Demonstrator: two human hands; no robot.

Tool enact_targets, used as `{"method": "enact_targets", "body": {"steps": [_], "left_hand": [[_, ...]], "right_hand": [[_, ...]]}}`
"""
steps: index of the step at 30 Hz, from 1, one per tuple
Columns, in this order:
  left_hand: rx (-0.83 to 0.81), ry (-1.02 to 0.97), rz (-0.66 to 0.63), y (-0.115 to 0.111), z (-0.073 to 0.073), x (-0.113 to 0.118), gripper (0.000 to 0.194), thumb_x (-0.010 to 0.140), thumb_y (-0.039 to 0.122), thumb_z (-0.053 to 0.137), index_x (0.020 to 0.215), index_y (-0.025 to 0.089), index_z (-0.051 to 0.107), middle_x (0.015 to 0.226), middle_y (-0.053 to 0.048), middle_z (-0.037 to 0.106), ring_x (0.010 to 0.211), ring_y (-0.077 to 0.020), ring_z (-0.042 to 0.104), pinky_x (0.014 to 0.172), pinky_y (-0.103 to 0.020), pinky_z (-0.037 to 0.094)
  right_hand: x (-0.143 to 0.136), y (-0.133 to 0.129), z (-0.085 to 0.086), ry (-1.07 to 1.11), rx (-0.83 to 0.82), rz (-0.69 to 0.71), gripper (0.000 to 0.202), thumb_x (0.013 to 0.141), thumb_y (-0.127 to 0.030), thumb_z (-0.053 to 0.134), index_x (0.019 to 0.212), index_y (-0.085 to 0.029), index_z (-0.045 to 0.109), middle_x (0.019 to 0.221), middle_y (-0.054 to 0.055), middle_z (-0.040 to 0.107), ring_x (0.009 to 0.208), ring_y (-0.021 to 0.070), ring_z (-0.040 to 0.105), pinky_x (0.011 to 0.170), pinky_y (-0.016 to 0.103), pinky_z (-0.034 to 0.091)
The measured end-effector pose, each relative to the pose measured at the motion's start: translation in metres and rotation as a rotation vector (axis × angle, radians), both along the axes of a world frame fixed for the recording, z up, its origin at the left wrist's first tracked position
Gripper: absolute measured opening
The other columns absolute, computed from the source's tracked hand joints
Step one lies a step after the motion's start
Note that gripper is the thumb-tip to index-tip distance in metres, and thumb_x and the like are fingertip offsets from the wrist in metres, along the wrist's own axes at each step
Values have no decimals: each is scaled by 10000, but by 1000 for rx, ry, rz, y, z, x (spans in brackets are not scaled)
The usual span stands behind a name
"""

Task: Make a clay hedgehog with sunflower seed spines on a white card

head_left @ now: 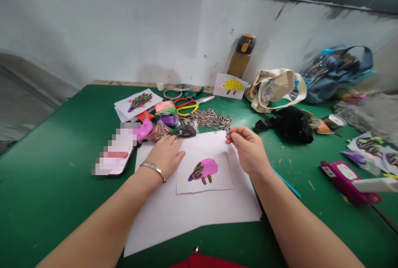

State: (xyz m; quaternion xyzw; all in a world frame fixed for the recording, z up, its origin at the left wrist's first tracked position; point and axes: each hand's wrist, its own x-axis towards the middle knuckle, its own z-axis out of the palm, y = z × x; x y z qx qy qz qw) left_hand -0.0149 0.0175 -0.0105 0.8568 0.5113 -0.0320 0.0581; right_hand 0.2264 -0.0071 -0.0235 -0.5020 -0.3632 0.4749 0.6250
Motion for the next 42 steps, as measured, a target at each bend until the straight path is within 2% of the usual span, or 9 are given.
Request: {"method": "enact_targets", "body": {"steps": [10,17,24,26,30,32,34,40,42], "left_hand": [[88,52,-38,-1,1,2,369,915,298,423,1117,54,613,1173,-182,610,1128,-290,531,1009,-397,364],[77,69,-9,-1,1,6,328,916,299,454,1046,56,632,1103,-179,620,1066,-288,544,972,-385,366],[122,78,-23,-2,0,7,313,922,288,450,1004,56,645,1053,-174,640,1031,-287,560,949,-391,378],[123,75,-21,-2,-1,7,307,919,287,458,992,57,648,1052,-175,640,1024,-286,564,945,-391,385],[172,50,-33,-2,-4,7,297,915,258,454,998,53,652,1046,-172,646,1026,-284,563,950,-397,392],[211,36,-45,-2,-7,6,296,910,222,448,1024,36,648,1056,-179,647,1039,-287,558,960,-403,392],[235,30,-63,-2,-10,5,287,902,181,437,1017,29,652,1036,-182,652,1029,-286,563,954,-407,400],[261,-24,-110,1,-10,0,292,873,98,395,858,88,687,907,-147,679,905,-257,607,873,-391,455],[289,-91,-81,0,-8,-1,300,878,114,391,861,102,690,915,-137,689,899,-247,619,863,-381,465]], "right_hand": [[-13,0,-9,-67,-23,119,105,737,-234,643,818,-170,625,702,-7,640,638,119,590,695,286,441],[-7,-2,-5,-122,6,21,105,742,-240,642,824,-176,628,707,-15,640,641,115,592,683,273,439],[-10,-4,-2,-138,-18,76,101,737,-236,652,806,-167,625,694,-13,632,644,109,585,689,268,446],[-1,-2,2,-113,6,25,113,731,-233,661,816,-166,629,703,-7,638,641,110,587,670,265,449],[29,1,16,-17,145,-251,155,716,-208,674,864,-182,636,698,-12,631,650,110,587,653,263,466],[37,0,20,15,137,-310,168,699,-203,686,860,-179,644,702,-10,630,654,106,586,649,256,469],[32,-2,18,2,83,-256,148,703,-211,683,842,-174,649,711,-2,637,631,99,580,627,248,465],[-12,-9,2,-186,-48,190,176,757,-256,653,913,-175,651,757,24,685,689,134,624,712,306,486],[-10,-8,2,-190,-53,201,188,751,-269,666,913,-175,648,767,28,692,690,142,633,709,313,493]]}}
